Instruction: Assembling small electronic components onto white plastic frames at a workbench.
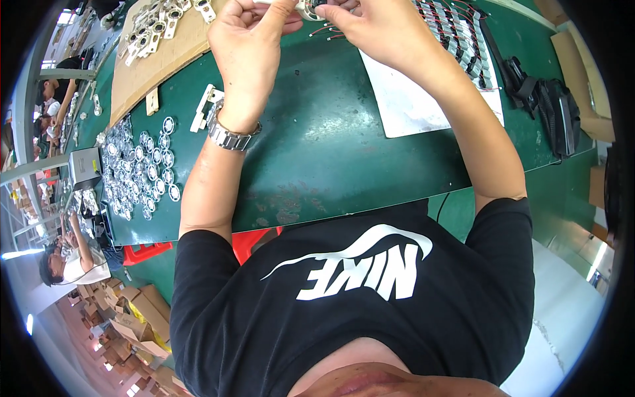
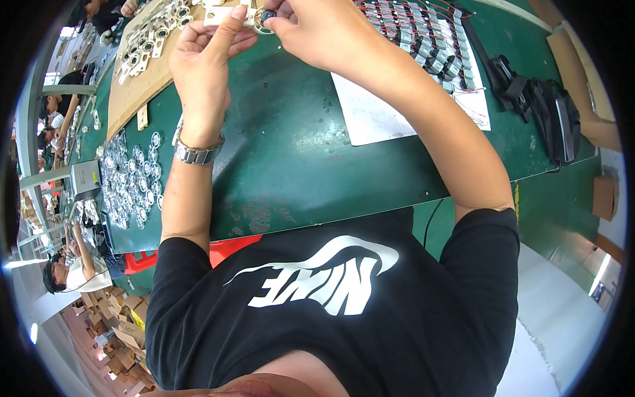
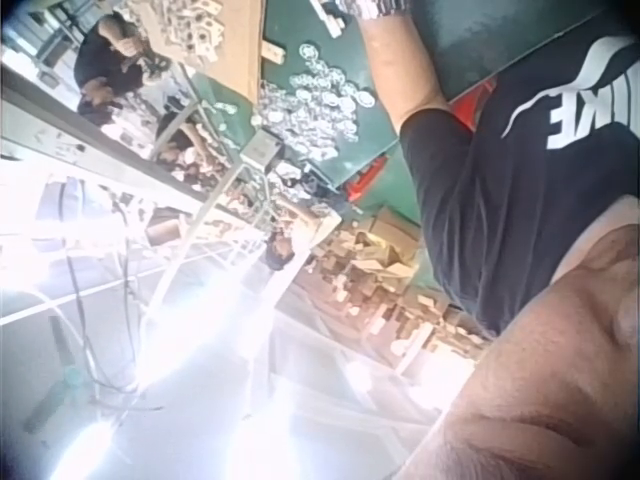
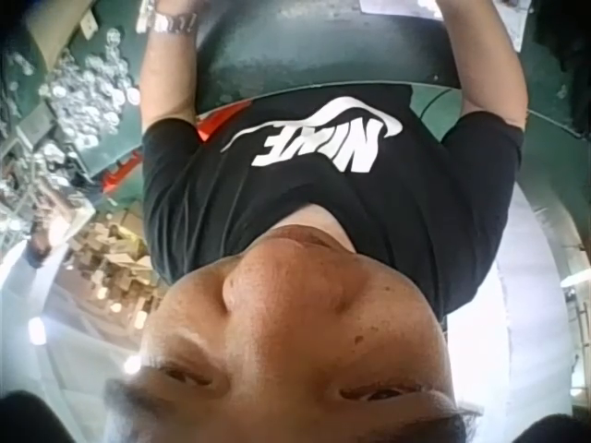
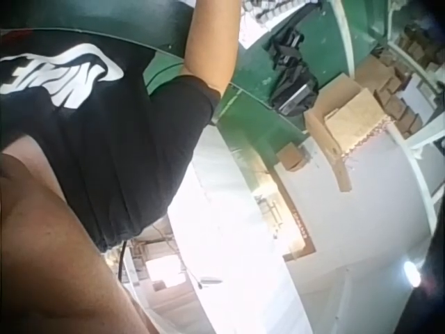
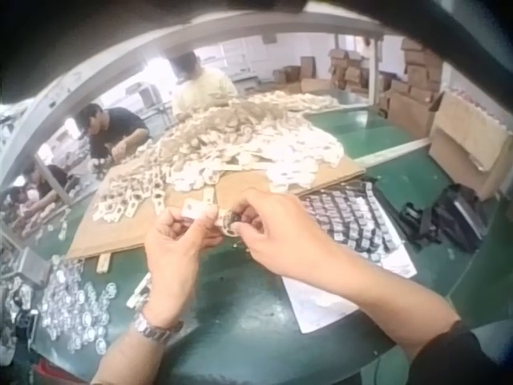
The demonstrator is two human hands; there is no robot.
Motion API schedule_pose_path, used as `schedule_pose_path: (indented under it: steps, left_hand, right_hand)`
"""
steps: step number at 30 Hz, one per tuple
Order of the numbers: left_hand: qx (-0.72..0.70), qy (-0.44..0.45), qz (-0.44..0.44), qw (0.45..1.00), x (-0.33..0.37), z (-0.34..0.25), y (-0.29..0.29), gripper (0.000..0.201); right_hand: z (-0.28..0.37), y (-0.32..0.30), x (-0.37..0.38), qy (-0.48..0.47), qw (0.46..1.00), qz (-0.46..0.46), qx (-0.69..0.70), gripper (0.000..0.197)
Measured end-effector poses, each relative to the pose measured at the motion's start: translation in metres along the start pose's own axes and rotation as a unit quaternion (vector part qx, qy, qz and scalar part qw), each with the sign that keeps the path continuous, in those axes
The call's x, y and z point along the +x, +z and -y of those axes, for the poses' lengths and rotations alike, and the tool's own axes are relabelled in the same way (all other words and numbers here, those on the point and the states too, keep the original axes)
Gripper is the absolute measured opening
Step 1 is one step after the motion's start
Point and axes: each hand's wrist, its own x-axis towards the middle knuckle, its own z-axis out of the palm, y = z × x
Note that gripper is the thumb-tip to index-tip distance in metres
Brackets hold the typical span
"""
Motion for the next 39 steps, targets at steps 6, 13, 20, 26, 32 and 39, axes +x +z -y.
schedule_pose_path:
  steps: [6, 13, 20, 26, 32, 39]
  left_hand:
    - [-0.025, 0.010, 0.010, 1.000, -0.004, -0.004, 0.004, 0.014]
    - [-0.022, 0.018, 0.045, 0.999, 0.000, -0.008, -0.002, 0.012]
    - [-0.023, 0.051, 0.106, 0.993, 0.003, -0.002, -0.006, 0.014]
    - [-0.013, 0.066, 0.123, 0.990, 0.004, 0.001, -0.011, 0.014]
    - [-0.022, 0.024, 0.106, 0.994, -0.003, -0.011, 0.002, 0.014]
    - [-0.012, 0.004, 0.076, 0.997, 0.006, 0.006, -0.013, 0.021]
  right_hand:
    - [-0.005, 0.001, -0.007, -0.209, 0.969, -0.084, 0.099, 0.013]
    - [0.006, -0.017, 0.009, 0.054, 0.991, 0.057, 0.112, 0.028]
    - [-0.009, -0.029, 0.015, 0.139, 0.915, 0.244, 0.290, 0.034]
    - [-0.002, -0.027, 0.017, 0.152, 0.932, 0.230, 0.237, 0.028]
    - [-0.054, -0.007, 0.021, 0.108, 0.913, 0.223, 0.323, 0.026]
    - [-0.005, -0.014, 0.017, 0.190, 0.935, 0.220, 0.205, 0.022]
